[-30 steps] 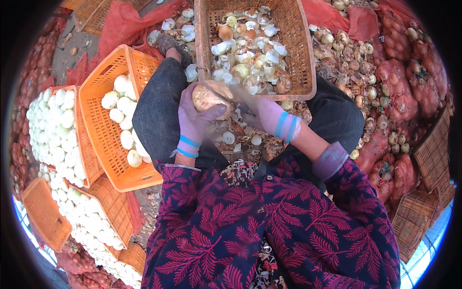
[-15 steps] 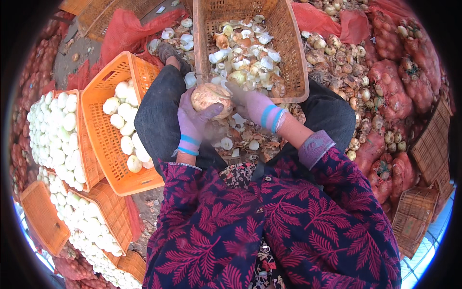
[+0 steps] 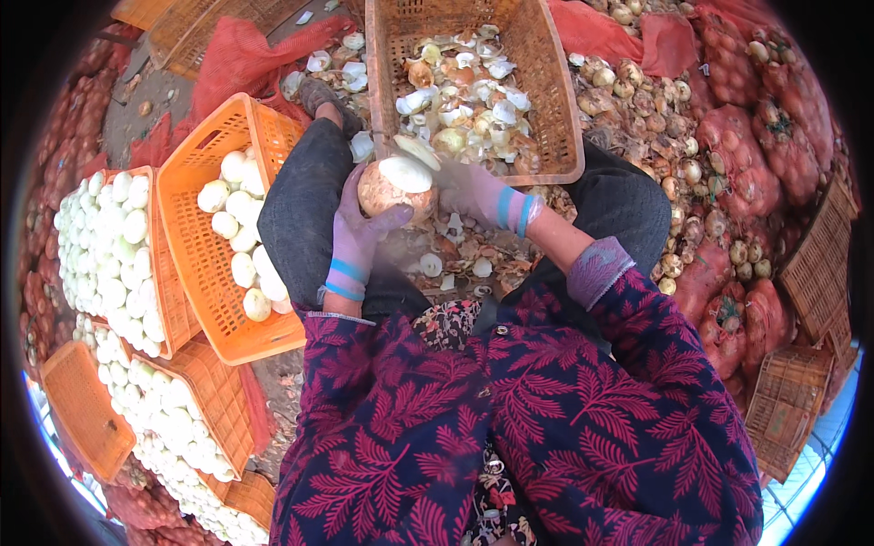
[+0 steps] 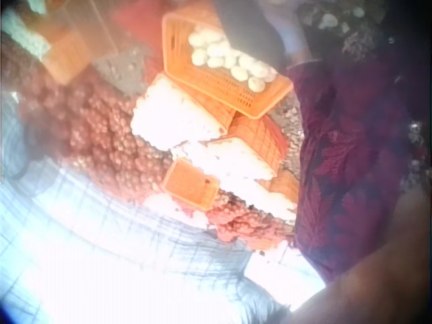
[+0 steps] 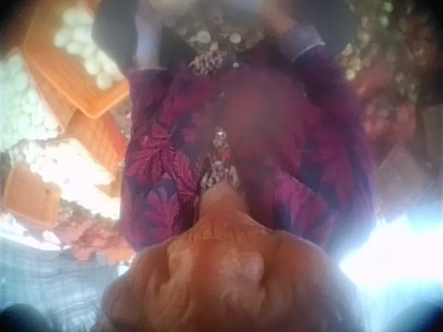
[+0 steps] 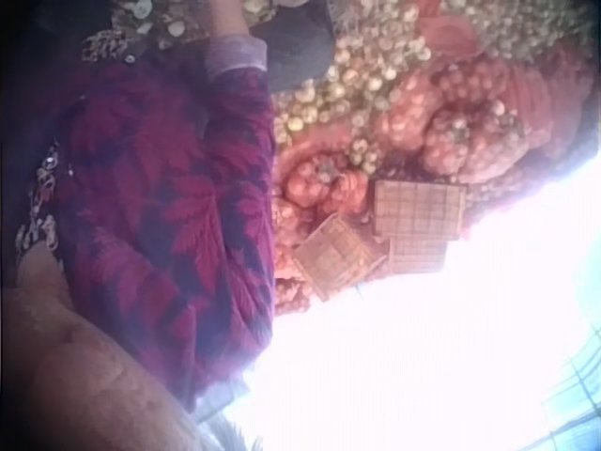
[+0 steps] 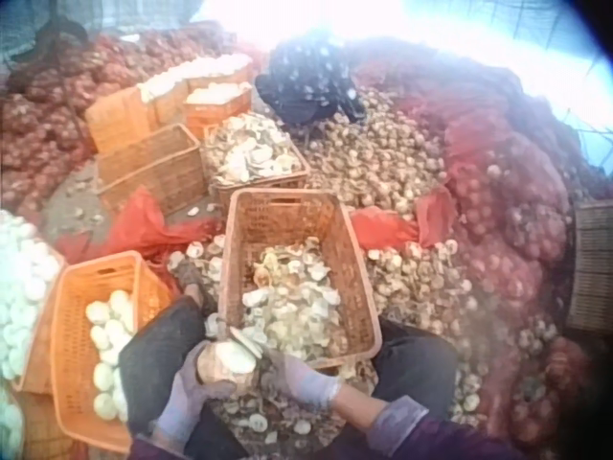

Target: The person sits on the floor and peels onions one by one, removing the outer layers and placing the peeled onions into an orange basket. The person uses a small knife to assist in peeling and discards the skins into a separate basket.

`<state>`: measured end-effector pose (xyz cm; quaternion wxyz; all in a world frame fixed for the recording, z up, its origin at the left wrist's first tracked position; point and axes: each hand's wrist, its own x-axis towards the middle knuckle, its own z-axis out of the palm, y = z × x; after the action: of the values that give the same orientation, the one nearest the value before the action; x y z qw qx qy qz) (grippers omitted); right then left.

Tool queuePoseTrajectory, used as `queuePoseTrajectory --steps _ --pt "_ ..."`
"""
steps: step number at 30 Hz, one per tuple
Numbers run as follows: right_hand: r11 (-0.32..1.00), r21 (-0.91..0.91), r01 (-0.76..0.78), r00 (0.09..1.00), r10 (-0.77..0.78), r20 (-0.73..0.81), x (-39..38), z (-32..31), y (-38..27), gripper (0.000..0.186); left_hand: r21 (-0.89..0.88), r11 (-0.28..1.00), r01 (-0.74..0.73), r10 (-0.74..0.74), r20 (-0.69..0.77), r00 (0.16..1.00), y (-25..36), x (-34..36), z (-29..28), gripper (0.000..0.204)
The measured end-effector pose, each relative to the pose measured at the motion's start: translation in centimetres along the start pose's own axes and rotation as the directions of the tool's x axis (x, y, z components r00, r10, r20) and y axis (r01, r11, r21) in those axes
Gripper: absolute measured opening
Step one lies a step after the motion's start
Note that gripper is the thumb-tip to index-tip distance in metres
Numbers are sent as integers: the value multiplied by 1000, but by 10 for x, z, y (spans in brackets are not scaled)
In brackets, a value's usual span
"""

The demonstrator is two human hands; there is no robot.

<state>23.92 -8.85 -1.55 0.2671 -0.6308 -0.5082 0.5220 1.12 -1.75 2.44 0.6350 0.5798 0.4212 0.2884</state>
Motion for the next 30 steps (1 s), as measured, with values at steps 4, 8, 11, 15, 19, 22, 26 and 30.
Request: queuePoseTrajectory --steps 4,8,11,15,19,22,26,30 --pt "957 -190 221 974 -228 -14 -15 0 -23 77 -524 790 318 -263 178 948 -13 4 -15 65" --pt "818 -528 229 970 -149 190 -35 -33 -83 78 -399 779 485 -329 398 856 -9 6 -17 57" --pt "832 -542 -122 991 71 -114 -10 -70 -38 74 -456 808 374 -190 399 897 9 14 0 62" --pt "928 237 -287 911 341 -233 -6 -93 -32 71 -173 984 -41 53 63 997 31 34 8 79" --pt "785 576 -227 972 223 79 -43 -35 -66 81 370 883 -289 288 59 956 9 46 15 78" --pt "857 497 -137 986 165 -13 -63 -23 -72 80 557 747 -362 366 111 924 10 36 23 81" --pt "915 362 -180 984 165 71 -79 -30 -87 81 781 578 -237 275 87 958 17 24 37 89" --pt "919 302 -254 963 211 168 -83 -45 -103 82 879 440 -184 278 62 959 13 9 47 93"
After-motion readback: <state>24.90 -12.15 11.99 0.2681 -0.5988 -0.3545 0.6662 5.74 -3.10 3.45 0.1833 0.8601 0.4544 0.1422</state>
